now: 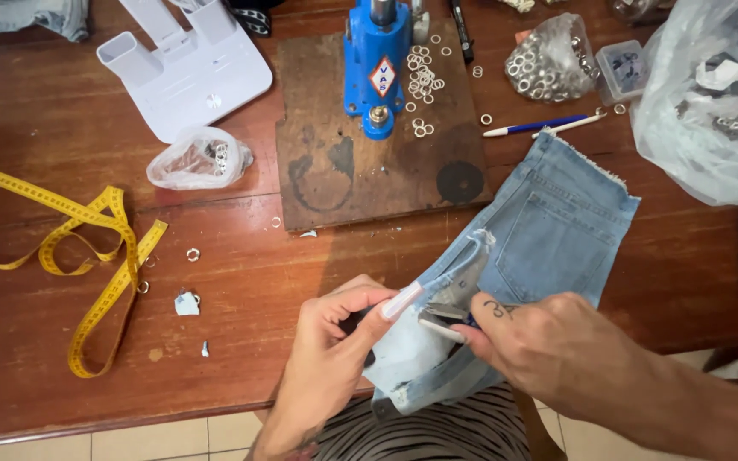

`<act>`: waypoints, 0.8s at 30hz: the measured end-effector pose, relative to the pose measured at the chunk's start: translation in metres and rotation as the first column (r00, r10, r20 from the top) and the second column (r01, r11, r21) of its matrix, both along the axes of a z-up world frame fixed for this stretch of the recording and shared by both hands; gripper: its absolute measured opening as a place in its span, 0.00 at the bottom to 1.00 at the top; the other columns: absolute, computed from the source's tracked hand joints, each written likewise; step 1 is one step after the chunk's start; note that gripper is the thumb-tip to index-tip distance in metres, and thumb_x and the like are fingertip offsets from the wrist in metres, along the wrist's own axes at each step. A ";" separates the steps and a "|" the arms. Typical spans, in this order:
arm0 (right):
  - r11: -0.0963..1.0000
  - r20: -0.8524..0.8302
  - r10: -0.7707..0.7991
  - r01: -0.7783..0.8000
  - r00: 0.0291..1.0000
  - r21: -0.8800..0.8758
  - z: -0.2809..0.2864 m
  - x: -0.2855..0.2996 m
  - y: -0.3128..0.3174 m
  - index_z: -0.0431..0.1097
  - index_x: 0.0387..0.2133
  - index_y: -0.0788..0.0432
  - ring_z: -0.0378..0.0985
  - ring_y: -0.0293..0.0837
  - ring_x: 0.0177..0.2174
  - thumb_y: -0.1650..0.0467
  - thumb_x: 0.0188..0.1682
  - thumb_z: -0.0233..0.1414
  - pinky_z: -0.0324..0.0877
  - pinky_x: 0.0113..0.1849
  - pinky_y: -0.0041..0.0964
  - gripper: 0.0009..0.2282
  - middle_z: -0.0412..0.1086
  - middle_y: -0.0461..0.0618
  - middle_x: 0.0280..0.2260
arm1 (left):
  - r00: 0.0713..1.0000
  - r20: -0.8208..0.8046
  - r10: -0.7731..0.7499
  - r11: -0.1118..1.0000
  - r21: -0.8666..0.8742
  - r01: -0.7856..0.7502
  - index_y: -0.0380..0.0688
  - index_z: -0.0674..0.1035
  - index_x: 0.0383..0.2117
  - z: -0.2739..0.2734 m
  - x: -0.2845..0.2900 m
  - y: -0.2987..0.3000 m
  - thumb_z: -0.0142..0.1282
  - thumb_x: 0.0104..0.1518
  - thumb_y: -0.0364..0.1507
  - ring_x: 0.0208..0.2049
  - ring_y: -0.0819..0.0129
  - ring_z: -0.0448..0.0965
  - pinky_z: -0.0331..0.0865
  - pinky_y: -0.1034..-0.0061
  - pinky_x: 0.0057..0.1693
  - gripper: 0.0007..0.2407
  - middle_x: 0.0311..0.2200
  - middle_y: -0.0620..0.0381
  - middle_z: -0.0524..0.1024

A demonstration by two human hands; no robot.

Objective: A person uses a hand-held hole punch tool to create a series of holes along the frayed edge of denim shorts on a workbench.

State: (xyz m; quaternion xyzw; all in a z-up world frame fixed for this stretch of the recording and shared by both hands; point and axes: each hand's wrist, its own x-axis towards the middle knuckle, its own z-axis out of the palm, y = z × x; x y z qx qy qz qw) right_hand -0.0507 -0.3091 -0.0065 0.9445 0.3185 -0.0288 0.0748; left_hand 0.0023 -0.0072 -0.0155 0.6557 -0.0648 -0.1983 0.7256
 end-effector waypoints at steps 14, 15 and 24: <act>0.964 0.067 -0.058 0.039 0.996 0.262 -0.008 -0.022 0.000 0.74 0.39 0.53 0.70 0.41 0.12 0.54 0.71 0.53 0.64 0.14 0.48 0.18 0.66 0.36 0.14 | 0.989 -0.141 0.050 0.995 -0.074 -0.060 0.36 0.95 0.41 -0.010 -0.001 -0.005 0.69 0.75 0.33 0.35 0.77 0.73 0.63 0.78 0.42 0.11 0.35 0.63 0.80; 0.965 0.031 -0.067 0.057 0.997 0.255 -0.003 -0.021 -0.002 0.73 0.37 0.50 0.70 0.46 0.11 0.53 0.71 0.53 0.63 0.14 0.53 0.17 0.66 0.37 0.13 | 0.993 -0.098 0.066 0.997 -0.027 -0.069 0.37 0.96 0.42 -0.009 -0.001 -0.006 0.69 0.74 0.33 0.36 0.78 0.75 0.66 0.78 0.42 0.11 0.35 0.63 0.81; 0.996 0.043 -0.040 0.043 0.998 -0.079 0.018 -0.006 0.000 0.70 0.40 0.46 0.76 0.45 0.09 0.44 0.73 0.49 0.68 0.12 0.51 0.22 0.71 0.37 0.12 | 0.999 -0.013 0.042 0.999 0.005 -0.042 0.38 0.97 0.46 -0.004 -0.007 -0.007 0.68 0.75 0.31 0.37 0.76 0.76 0.67 0.78 0.42 0.10 0.36 0.62 0.80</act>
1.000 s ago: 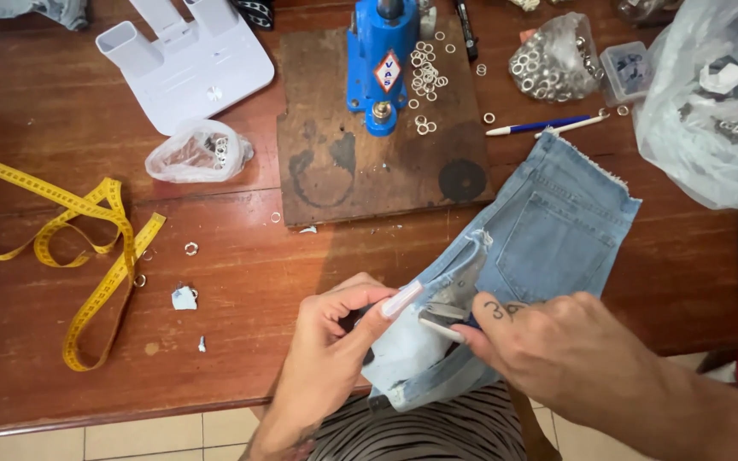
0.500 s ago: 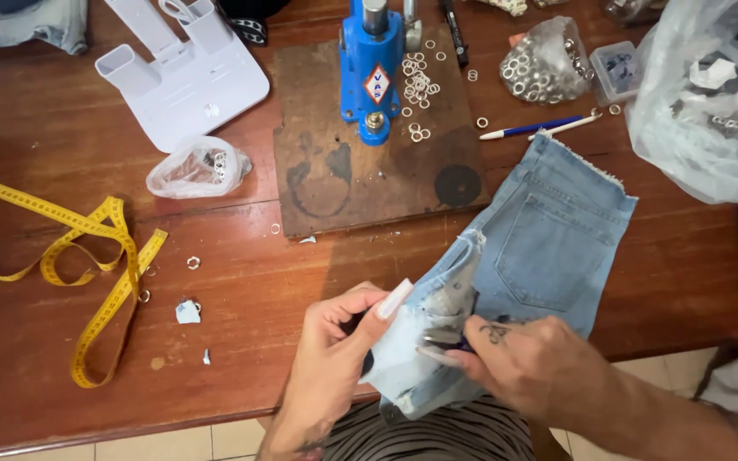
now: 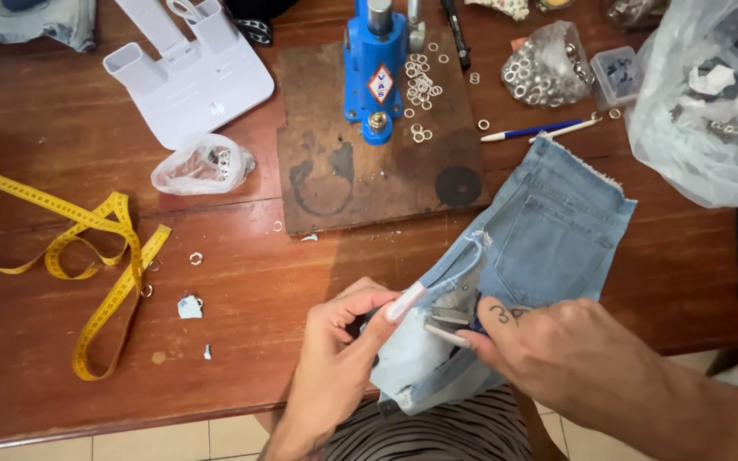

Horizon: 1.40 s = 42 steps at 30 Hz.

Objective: A person uses a hand-held hole punch tool to create a series of holes along the frayed edge of denim shorts on a workbench.

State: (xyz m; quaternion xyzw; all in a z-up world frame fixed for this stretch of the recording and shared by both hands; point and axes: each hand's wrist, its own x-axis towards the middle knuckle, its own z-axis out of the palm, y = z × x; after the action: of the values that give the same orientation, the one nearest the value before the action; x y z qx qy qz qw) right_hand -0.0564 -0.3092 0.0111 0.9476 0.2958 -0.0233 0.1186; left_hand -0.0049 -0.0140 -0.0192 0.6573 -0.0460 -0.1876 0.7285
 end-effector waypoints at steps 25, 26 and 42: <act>0.997 0.108 -0.043 0.036 0.993 0.064 -0.007 -0.010 0.000 0.74 0.43 0.48 0.73 0.43 0.08 0.42 0.71 0.48 0.66 0.12 0.49 0.25 0.67 0.34 0.10 | 0.989 0.035 -0.146 0.972 0.193 0.137 0.50 0.85 0.42 0.032 0.013 0.007 0.68 0.74 0.36 0.37 0.79 0.76 0.72 0.77 0.46 0.07 0.38 0.68 0.83; 0.979 0.072 -0.092 0.077 0.993 0.188 -0.014 -0.011 -0.002 0.75 0.45 0.51 0.73 0.47 0.09 0.45 0.69 0.51 0.66 0.14 0.52 0.23 0.67 0.37 0.10 | 0.976 0.095 -0.195 0.959 0.226 0.169 0.50 0.87 0.41 0.036 0.014 0.009 0.67 0.75 0.35 0.35 0.79 0.74 0.68 0.77 0.42 0.06 0.36 0.67 0.80; 0.977 0.093 -0.102 0.083 0.990 0.194 -0.012 -0.015 0.028 0.74 0.43 0.49 0.76 0.46 0.10 0.46 0.72 0.48 0.68 0.14 0.50 0.23 0.71 0.38 0.12 | 0.997 0.038 -0.062 0.998 -0.015 0.062 0.42 0.91 0.46 -0.005 0.007 0.007 0.64 0.78 0.36 0.41 0.77 0.76 0.69 0.77 0.48 0.10 0.41 0.63 0.83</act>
State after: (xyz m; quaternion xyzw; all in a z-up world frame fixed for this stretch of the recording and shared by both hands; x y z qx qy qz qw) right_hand -0.0715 -0.2817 -0.0013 0.9673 0.2457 0.0481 0.0416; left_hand 0.0017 -0.0069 -0.0245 0.6532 -0.0817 -0.1972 0.7265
